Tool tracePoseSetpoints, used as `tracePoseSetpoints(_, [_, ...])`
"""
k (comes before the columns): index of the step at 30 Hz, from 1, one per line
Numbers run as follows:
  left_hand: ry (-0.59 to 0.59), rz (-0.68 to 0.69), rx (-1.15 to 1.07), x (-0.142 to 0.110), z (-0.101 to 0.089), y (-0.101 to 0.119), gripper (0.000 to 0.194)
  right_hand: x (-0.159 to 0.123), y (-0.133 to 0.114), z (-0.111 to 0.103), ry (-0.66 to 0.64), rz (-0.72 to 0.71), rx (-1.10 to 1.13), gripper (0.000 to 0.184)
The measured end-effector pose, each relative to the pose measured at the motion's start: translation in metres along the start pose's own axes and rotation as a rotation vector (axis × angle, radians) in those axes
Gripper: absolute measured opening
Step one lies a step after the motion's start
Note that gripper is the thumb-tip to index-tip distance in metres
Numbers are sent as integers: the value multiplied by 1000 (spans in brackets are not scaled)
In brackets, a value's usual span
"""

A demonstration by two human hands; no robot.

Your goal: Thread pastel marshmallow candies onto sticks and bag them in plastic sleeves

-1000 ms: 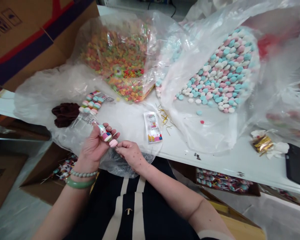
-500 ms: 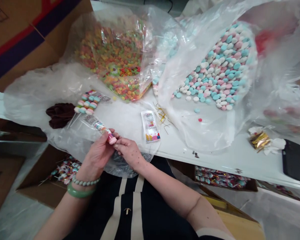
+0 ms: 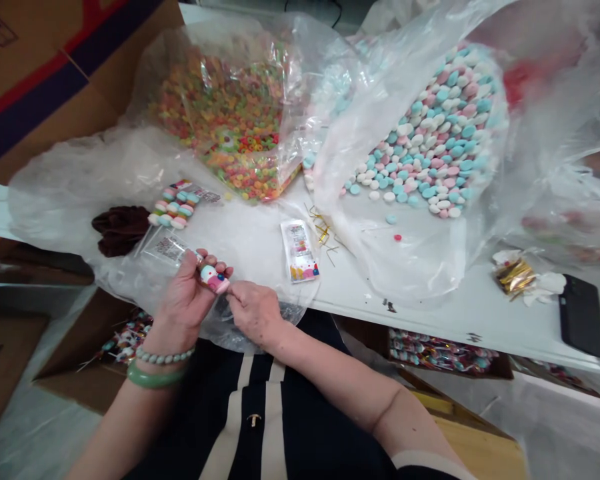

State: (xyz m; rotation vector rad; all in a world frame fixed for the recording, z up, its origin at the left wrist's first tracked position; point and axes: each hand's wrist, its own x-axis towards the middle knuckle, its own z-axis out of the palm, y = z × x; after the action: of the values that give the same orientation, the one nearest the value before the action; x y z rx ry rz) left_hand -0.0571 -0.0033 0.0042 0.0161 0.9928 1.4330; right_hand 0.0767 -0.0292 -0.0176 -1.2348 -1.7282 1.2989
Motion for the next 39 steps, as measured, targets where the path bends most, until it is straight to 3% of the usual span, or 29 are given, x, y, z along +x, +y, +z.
tracePoseSetpoints(3, [7, -24, -7, -1, 1, -3, 19, 4, 0, 3, 16, 202, 320, 11])
tracePoseSetpoints(7, [-29, -116, 22, -2, -2, 0, 13, 10, 3, 2, -75, 513, 880, 11])
tracePoseSetpoints(11, [-108, -15, 153, -7, -4, -8, 27, 15, 10, 0, -273, 632, 1220, 9])
tracePoseSetpoints(14, [-85, 82, 256, -12, -4, -22, 32, 19, 15, 2, -424, 691, 1403, 11])
tracePoseSetpoints(16, [-65, 88, 310, -15, -4, -28, 32, 22, 17, 3, -452, 709, 1466, 17])
tracePoseSetpoints(19, [-120, -80, 300, -13, -8, -25, 36, 21, 16, 1, -355, 639, 1400, 17])
tracePoseSetpoints(22, [-125, -190, 134, -2, -15, -8, 38, 14, 14, -5, -268, 579, 1198, 17])
tracePoseSetpoints(25, [-10, -137, -13, 13, -22, 8, 21, 7, 13, -10, -264, 586, 1004, 22])
tracePoseSetpoints(28, [80, -105, -69, 20, -22, 13, 15, 3, 11, -10, -132, 557, 790, 14])
tracePoseSetpoints(34, [109, -24, -76, 15, -8, 3, 19, 3, 2, 0, 5, 244, 270, 14])
tracePoseSetpoints(36, [95, -40, -59, 12, -6, 1, 17, 3, -1, 4, 11, 216, 263, 14])
tracePoseSetpoints(39, [60, -53, -63, 7, -4, -2, 18, 4, -3, 9, -13, 316, 498, 12])
